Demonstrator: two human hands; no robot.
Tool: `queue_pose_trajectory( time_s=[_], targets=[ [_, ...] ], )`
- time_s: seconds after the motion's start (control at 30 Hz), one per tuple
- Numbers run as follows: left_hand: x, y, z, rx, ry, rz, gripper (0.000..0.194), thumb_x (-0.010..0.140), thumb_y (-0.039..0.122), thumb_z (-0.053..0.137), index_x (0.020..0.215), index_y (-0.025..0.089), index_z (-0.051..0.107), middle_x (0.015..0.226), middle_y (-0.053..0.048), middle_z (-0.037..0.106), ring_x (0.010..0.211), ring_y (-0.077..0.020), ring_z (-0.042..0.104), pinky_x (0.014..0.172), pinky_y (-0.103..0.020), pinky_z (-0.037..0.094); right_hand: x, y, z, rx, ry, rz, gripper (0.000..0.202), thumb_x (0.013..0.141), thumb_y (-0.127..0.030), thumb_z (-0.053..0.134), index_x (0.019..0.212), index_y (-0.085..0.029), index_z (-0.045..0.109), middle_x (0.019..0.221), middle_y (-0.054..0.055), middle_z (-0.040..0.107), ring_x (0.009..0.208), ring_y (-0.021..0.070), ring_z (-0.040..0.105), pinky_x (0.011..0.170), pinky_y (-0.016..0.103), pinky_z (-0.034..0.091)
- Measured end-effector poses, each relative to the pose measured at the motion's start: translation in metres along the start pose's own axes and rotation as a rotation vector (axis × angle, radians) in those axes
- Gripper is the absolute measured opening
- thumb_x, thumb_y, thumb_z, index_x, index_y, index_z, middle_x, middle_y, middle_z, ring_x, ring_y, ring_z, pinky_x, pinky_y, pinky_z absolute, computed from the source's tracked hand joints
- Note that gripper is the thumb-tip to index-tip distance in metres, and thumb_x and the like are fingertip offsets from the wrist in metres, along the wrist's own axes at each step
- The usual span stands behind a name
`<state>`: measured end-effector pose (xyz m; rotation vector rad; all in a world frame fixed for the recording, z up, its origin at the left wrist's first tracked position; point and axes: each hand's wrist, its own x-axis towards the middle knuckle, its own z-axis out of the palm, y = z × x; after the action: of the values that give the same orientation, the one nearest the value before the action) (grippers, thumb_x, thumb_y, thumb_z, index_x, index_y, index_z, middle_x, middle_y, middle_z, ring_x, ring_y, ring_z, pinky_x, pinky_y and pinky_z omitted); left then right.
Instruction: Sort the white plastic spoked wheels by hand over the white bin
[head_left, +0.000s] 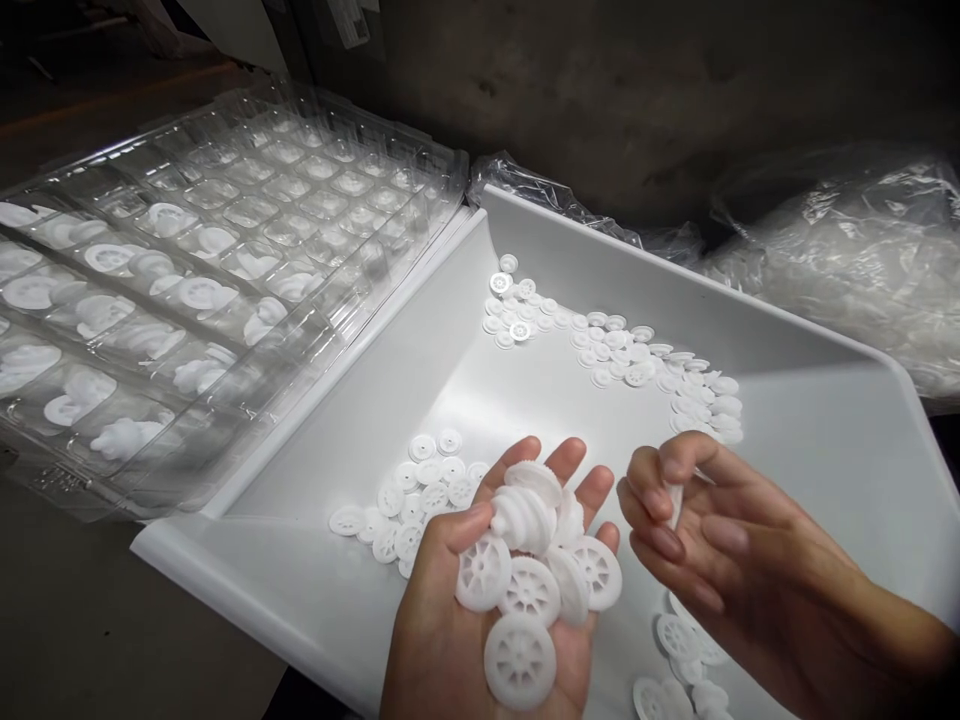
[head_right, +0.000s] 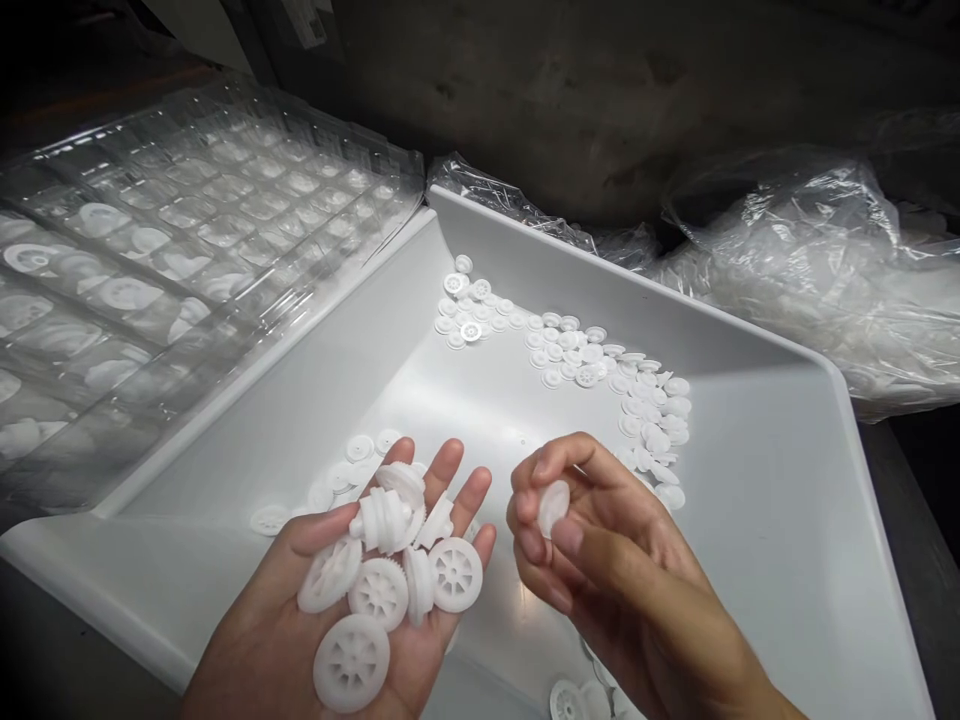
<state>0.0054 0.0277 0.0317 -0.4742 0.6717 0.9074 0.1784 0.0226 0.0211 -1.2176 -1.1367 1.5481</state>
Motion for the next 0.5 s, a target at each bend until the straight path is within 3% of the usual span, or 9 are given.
queue_pose_trajectory(
  time_s=[0.07, 0.13, 0.23, 0.3, 0.5],
  targets=[
    [0.001, 0.001, 0.0, -0.002, 0.002, -0.004, 0.04, 0.081, 0.035, 0.051, 0.118, 0.029, 0.064, 0.121, -0.006, 0.073, 0.126, -0.0281, 0.061, 0.115, -0.043, 0.035, -0.003, 0.001, 0.001, -0.071, -0.01, 0.015, 0.008, 0.097, -0.033, 0.056, 0.092, -0.028, 0.059, 0.07, -0.003, 0.043, 0.051, 0.0082, 0.038, 0.042, 0.016, 0.04],
    [0.002, 0.001, 0.0, -0.012, -0.003, 0.002, 0.044, 0.081, 0.035, 0.052, 0.123, 0.028, 0.06, 0.123, -0.007, 0.072, 0.125, -0.0281, 0.061, 0.115, -0.043, 0.036, -0.006, 0.002, 0.003, -0.229, -0.045, -0.017, 0.006, 0.093, -0.026, 0.064, 0.096, -0.031, 0.062, 0.068, -0.005, 0.042, 0.053, 0.0086, 0.041, 0.046, 0.016, 0.042],
    [0.003, 0.002, 0.001, -0.022, 0.003, 0.026, 0.047, 0.082, 0.032, 0.051, 0.128, 0.029, 0.057, 0.121, -0.006, 0.073, 0.123, -0.0279, 0.062, 0.112, -0.042, 0.041, -0.009, 0.003, 0.009, -0.618, -0.096, -0.162, 0.035, 0.085, -0.019, 0.073, 0.113, -0.035, 0.059, 0.071, -0.006, 0.048, 0.059, 0.0103, 0.051, 0.054, 0.018, 0.049],
    [0.004, 0.002, 0.002, -0.031, 0.021, 0.034, 0.05, 0.083, 0.031, 0.049, 0.133, 0.027, 0.055, 0.119, -0.007, 0.073, 0.123, -0.0286, 0.062, 0.109, -0.041, 0.044, -0.01, 0.003, 0.014, -0.791, -0.098, -0.24, 0.039, 0.086, -0.019, 0.071, 0.117, -0.035, 0.055, 0.073, -0.006, 0.05, 0.06, 0.0104, 0.053, 0.052, 0.018, 0.05],
    [0.004, 0.003, 0.003, 0.011, 0.009, 0.029, 0.059, 0.085, 0.031, 0.044, 0.143, 0.026, 0.048, 0.121, -0.006, 0.073, 0.126, -0.0302, 0.06, 0.106, -0.041, 0.048, -0.008, 0.005, 0.019, -0.791, -0.045, -0.307, 0.03, 0.087, -0.019, 0.068, 0.113, -0.03, 0.057, 0.071, -0.005, 0.05, 0.058, 0.0105, 0.052, 0.045, 0.016, 0.046]
  ],
)
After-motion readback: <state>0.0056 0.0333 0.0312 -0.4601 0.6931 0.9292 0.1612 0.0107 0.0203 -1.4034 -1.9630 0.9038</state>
